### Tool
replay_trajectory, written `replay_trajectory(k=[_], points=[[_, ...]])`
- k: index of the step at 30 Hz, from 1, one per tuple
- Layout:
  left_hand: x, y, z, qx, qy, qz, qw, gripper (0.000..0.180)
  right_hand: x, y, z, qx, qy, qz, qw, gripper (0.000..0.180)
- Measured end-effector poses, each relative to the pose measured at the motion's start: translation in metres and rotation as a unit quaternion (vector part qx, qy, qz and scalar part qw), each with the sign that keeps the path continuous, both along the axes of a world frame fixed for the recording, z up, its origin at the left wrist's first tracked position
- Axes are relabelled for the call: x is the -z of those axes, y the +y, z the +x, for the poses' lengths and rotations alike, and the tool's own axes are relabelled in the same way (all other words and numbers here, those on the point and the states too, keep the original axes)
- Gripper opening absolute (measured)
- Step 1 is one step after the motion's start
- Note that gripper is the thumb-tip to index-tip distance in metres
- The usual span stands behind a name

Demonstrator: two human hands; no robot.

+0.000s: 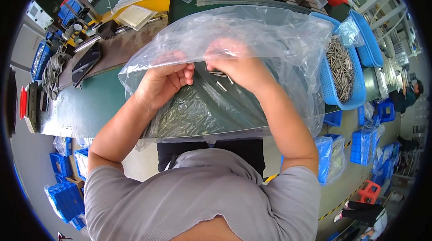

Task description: Counting small metal pins and placing them into clear plastic bags.

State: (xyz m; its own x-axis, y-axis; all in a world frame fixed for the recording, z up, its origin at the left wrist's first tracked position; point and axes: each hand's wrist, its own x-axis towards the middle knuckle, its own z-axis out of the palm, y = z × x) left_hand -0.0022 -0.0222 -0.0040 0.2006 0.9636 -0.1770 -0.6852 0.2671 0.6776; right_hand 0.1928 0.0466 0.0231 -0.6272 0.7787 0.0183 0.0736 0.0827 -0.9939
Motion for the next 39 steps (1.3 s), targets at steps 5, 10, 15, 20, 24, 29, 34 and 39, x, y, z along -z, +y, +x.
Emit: replay_trajectory(k=[5, 10, 15, 20, 24, 29, 34, 39], points=[[-0.002, 0.000, 0.002, 0.014, 0.008, 0.002, 1.000, 0.012, -0.007, -0.003, 0.004, 0.008, 0.166, -0.251, 0.954, 0.020], [-0.003, 0.000, 0.003, 0.016, 0.019, -0.007, 1.000, 0.011, -0.002, -0.005, -0.004, -0.011, 0.101, -0.189, 0.977, 0.017], [-0.005, 0.000, 0.004, 0.022, 0.018, -0.008, 1.000, 0.011, -0.005, -0.009, -0.007, 0.009, 0.090, -0.155, 0.984, 0.018], [-0.002, -0.001, 0.002, 0.021, 0.009, -0.005, 1.000, 0.011, -0.003, -0.009, -0.009, 0.033, 0.051, -0.111, 0.992, 0.018], [-0.004, 0.000, 0.002, 0.026, 0.008, -0.003, 1.000, 0.010, -0.002, -0.007, -0.008, 0.035, 0.076, -0.087, 0.993, 0.016], [-0.003, -0.002, 0.002, 0.026, 0.011, 0.003, 1.000, 0.011, 0.001, -0.007, -0.010, 0.031, 0.016, 0.021, 0.999, 0.011], [-0.003, -0.002, 0.003, 0.016, -0.003, -0.002, 1.000, 0.010, 0.002, -0.011, -0.012, 0.055, 0.017, 0.157, 0.986, 0.008], [-0.004, -0.002, 0.002, 0.016, -0.005, -0.003, 1.000, 0.011, -0.002, -0.017, -0.015, 0.020, 0.008, 0.131, 0.991, 0.009]])
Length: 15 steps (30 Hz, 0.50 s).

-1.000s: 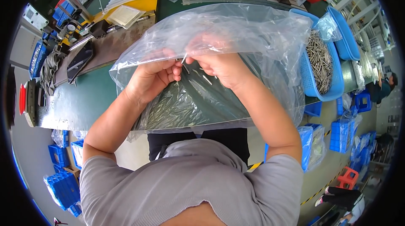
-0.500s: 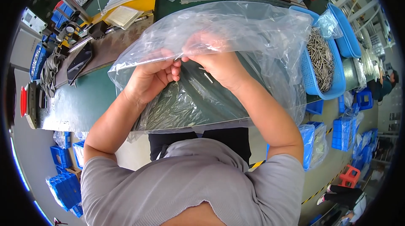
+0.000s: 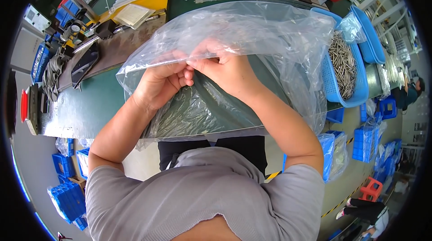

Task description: Counting small metal pins and placing them into clear plastic bags.

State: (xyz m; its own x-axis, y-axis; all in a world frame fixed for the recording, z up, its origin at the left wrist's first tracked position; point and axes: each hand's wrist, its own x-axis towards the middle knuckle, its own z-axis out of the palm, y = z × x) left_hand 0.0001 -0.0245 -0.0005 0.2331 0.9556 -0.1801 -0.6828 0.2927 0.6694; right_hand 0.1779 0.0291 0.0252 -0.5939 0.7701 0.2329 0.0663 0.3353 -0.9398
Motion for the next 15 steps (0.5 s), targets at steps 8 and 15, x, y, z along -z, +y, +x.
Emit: replay_trajectory(k=[8, 15], points=[[0.003, 0.001, 0.002, -0.009, 0.021, -0.012, 1.000, 0.011, 0.011, 0.008, -0.002, -0.018, 0.014, -0.060, 0.998, 0.012], [0.006, 0.003, 0.000, -0.031, 0.006, 0.008, 0.999, 0.012, 0.002, 0.030, 0.022, 0.095, 0.257, -0.386, 0.881, 0.016]])
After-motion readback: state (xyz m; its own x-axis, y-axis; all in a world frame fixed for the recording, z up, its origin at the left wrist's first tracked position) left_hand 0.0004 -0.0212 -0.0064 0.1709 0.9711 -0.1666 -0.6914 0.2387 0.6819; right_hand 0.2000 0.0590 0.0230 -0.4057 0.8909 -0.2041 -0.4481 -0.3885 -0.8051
